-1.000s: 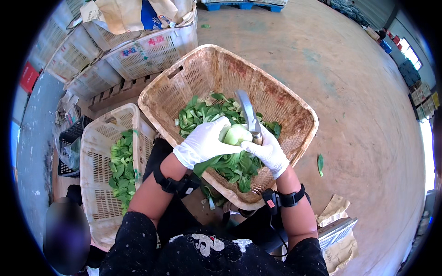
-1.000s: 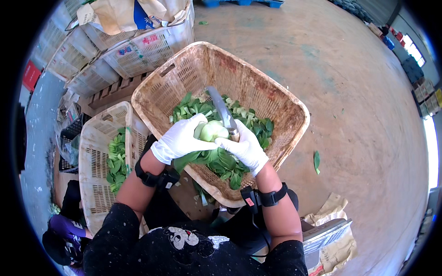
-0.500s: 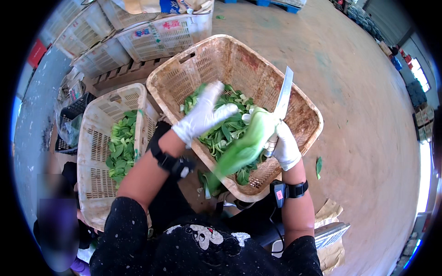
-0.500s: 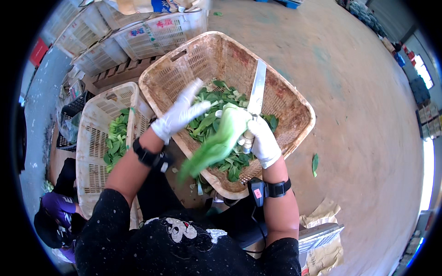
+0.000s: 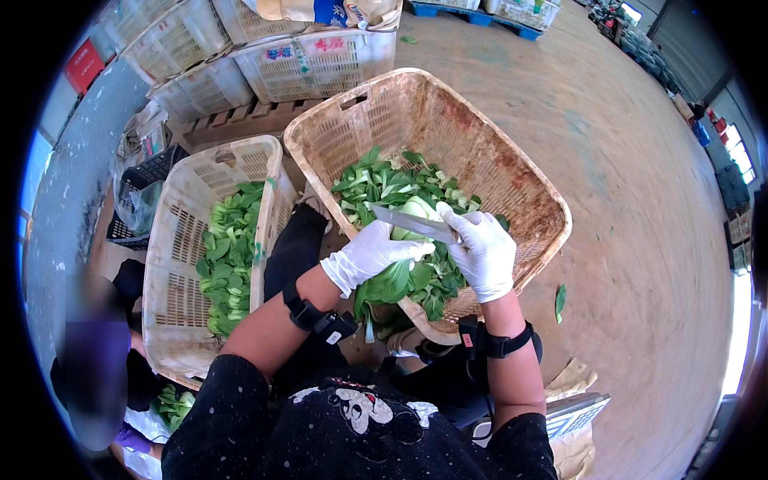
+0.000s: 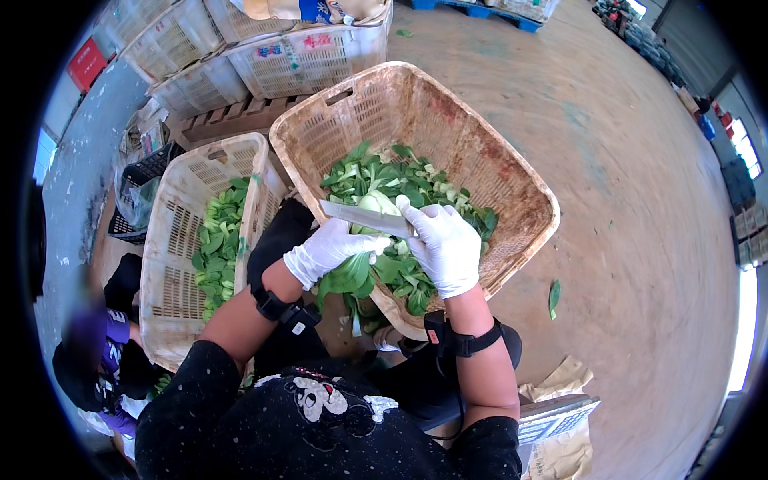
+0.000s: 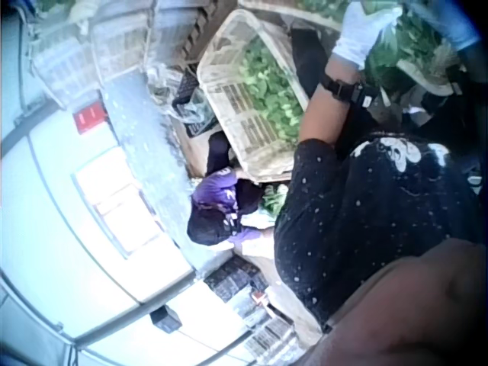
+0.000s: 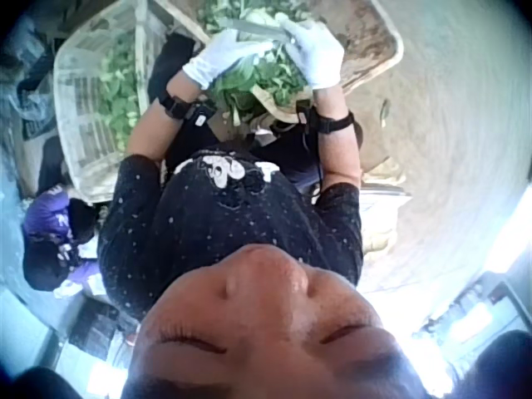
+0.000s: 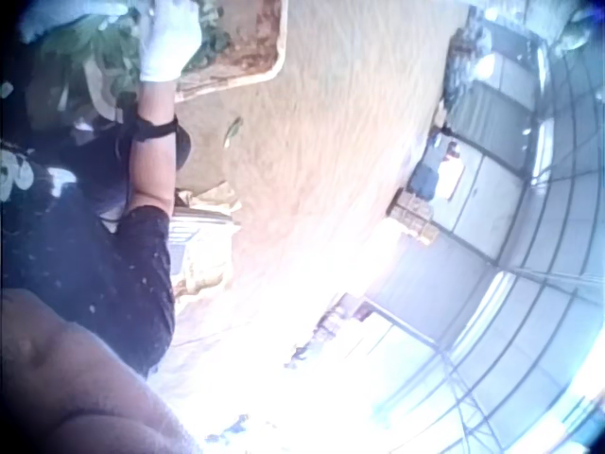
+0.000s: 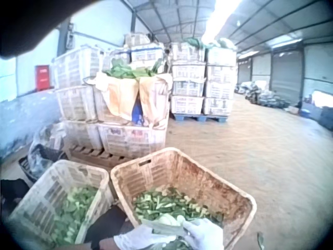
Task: The person trims the base of bok choy using a knife and sorts the vegetables into different plastic baskets while sitting on the floor.
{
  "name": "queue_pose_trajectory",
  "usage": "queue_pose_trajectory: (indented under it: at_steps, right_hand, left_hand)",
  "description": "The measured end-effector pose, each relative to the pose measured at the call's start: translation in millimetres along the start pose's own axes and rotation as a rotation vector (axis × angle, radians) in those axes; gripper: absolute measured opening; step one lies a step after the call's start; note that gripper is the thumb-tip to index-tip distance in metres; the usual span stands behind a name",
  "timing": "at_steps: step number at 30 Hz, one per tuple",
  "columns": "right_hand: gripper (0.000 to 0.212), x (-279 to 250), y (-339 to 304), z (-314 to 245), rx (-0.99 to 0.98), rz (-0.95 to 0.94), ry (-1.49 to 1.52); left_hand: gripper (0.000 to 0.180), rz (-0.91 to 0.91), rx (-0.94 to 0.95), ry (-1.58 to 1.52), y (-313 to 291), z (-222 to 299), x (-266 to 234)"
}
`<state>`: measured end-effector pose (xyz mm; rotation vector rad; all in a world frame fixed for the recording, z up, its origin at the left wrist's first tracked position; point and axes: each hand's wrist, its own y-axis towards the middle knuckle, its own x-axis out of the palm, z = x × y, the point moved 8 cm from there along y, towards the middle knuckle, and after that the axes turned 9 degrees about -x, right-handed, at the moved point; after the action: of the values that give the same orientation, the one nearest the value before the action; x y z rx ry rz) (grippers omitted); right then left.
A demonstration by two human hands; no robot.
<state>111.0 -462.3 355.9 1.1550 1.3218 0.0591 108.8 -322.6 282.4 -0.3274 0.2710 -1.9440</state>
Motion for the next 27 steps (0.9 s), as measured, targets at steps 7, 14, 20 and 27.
queue_pose_trajectory:
  at_steps: [7, 14, 20, 27]
  right_hand:
    - [0.021, 32.9, -43.4, 74.0, 0.554, -0.333, -0.212]
    - [0.036, 80.9, -76.0, 114.6, 0.659, -0.454, 0.074]
    - [0.019, 104.3, -90.2, 74.9, 0.762, -0.521, 0.678]
    - [0.026, 141.2, -72.3, 35.3, 0.720, -0.515, 0.832]
  left_hand:
    - [0.035, 0.135, 0.297, -0.037, -8.0, 24.0, 13.9]
    - [0.048, 0.911, 0.686, 1.161, -116.4, 77.5, -21.2]
    - [0.046, 1.516, 0.250, 0.569, -374.1, 10.0, -137.0]
    - [0.083, 2.068, -0.986, -0.058, -717.3, -399.2, -104.5]
